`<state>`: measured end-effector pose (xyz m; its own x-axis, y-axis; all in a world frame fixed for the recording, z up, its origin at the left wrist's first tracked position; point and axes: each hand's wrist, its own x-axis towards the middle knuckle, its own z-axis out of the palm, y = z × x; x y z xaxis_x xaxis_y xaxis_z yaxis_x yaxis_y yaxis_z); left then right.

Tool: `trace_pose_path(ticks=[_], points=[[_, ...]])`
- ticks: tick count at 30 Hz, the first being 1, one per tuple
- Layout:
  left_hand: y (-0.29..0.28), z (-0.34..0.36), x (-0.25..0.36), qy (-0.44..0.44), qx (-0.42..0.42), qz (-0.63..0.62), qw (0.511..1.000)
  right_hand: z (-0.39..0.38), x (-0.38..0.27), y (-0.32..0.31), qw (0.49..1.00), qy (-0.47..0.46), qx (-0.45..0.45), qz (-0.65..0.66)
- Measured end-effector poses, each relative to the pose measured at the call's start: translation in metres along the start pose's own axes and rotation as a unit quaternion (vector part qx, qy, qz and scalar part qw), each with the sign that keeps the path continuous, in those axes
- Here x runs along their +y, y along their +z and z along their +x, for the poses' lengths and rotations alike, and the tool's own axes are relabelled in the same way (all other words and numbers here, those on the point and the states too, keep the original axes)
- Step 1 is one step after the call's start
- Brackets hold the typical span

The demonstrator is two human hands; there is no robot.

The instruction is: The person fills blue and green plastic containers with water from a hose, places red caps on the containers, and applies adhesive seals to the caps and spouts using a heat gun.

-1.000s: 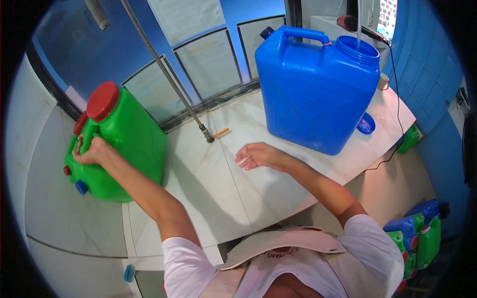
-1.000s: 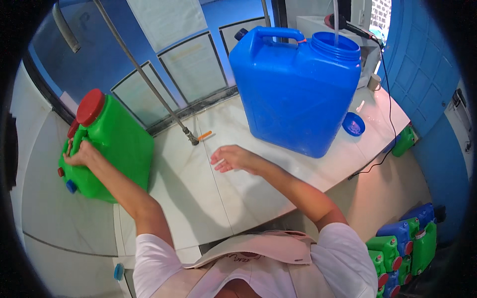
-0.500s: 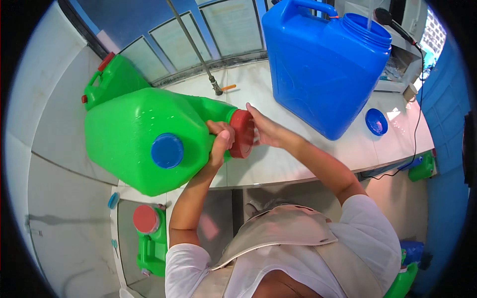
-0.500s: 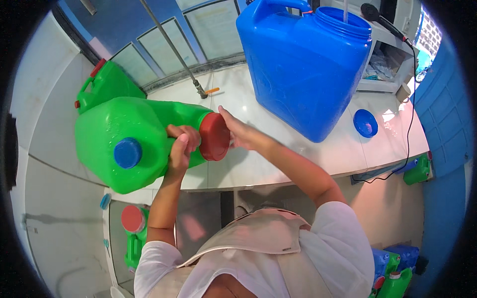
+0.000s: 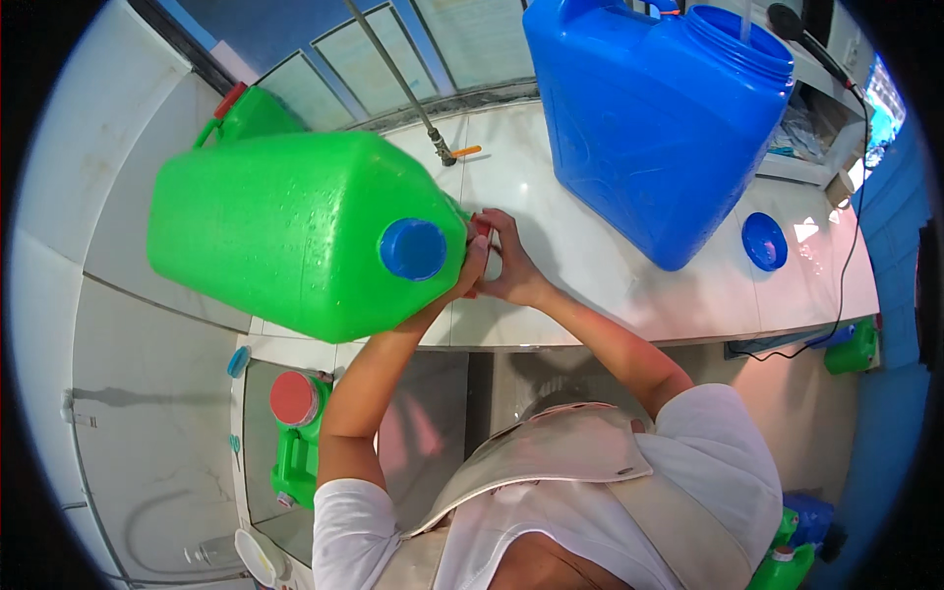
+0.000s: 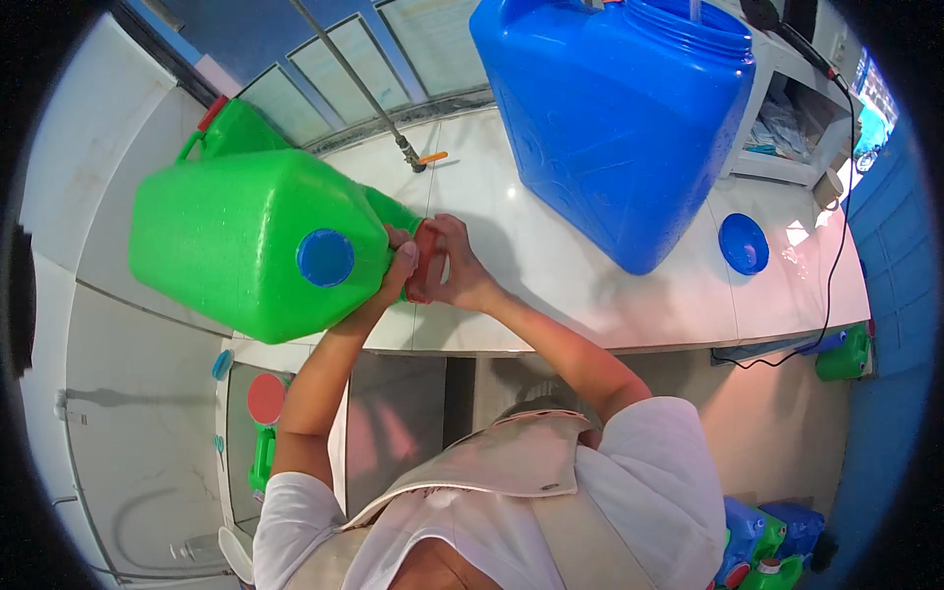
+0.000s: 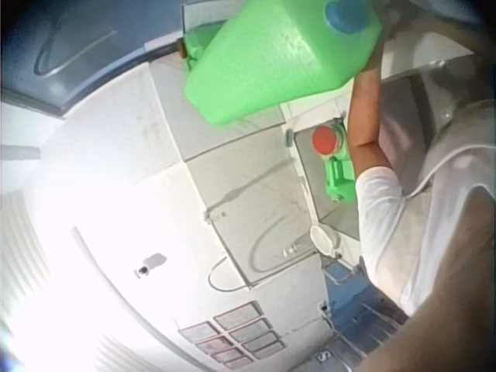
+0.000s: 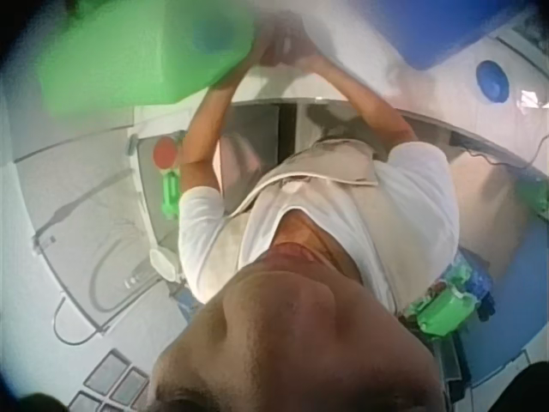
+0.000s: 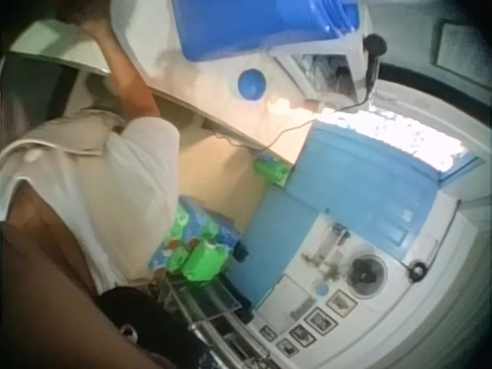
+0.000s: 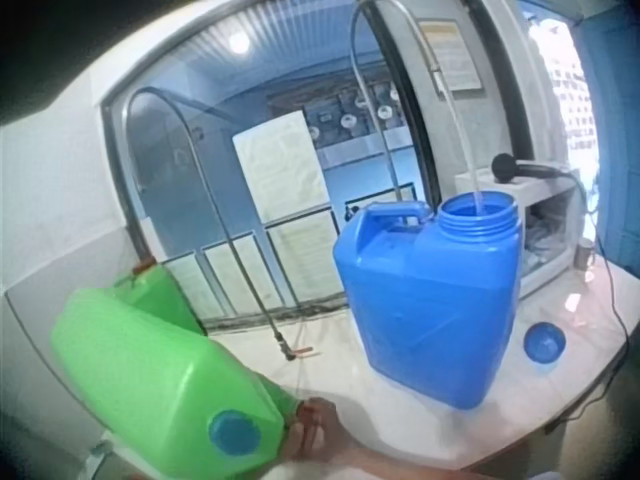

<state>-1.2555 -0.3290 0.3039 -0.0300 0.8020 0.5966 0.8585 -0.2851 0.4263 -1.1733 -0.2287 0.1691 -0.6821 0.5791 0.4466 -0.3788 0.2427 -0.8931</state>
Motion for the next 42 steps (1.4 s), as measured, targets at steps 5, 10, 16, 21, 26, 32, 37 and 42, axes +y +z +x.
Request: trace_pose_path(ticks=[5,10,16,21,26,32,37,42], points=[[0.0,0.018,0.008,0.066,0.054,0.094,0.992,-0.004,0.011,-0.011,0.885,-0.316,-0.038,-0.341],[0.002,0.027,-0.021,0.044,0.034,0.148,0.987,-0.006,0.02,-0.036,0.919,-0.213,-0.047,-0.329],[0.034,0.02,-0.039,-0.016,0.059,0.227,0.972,0.004,0.013,-0.055,0.886,-0.146,-0.14,-0.416],[0.021,0.014,-0.074,0.037,0.029,0.175,0.983,0.0,-0.012,-0.072,0.878,-0.094,-0.139,-0.449],[-0.032,0.033,-0.074,0.023,0.065,0.176,0.982,-0.026,-0.003,-0.088,0.93,-0.07,-0.019,-0.36],[-0.17,0.124,-0.012,-0.034,0.173,-0.543,0.821,-0.083,0.014,-0.117,0.86,-0.056,0.107,-0.495],[-0.241,0.129,-0.061,-0.116,0.11,-0.751,0.641,-0.105,-0.006,-0.097,0.788,-0.023,0.118,-0.604],[-0.231,0.143,-0.135,-0.201,0.056,-0.537,0.817,-0.012,0.009,-0.067,0.911,-0.001,0.131,-0.39]])
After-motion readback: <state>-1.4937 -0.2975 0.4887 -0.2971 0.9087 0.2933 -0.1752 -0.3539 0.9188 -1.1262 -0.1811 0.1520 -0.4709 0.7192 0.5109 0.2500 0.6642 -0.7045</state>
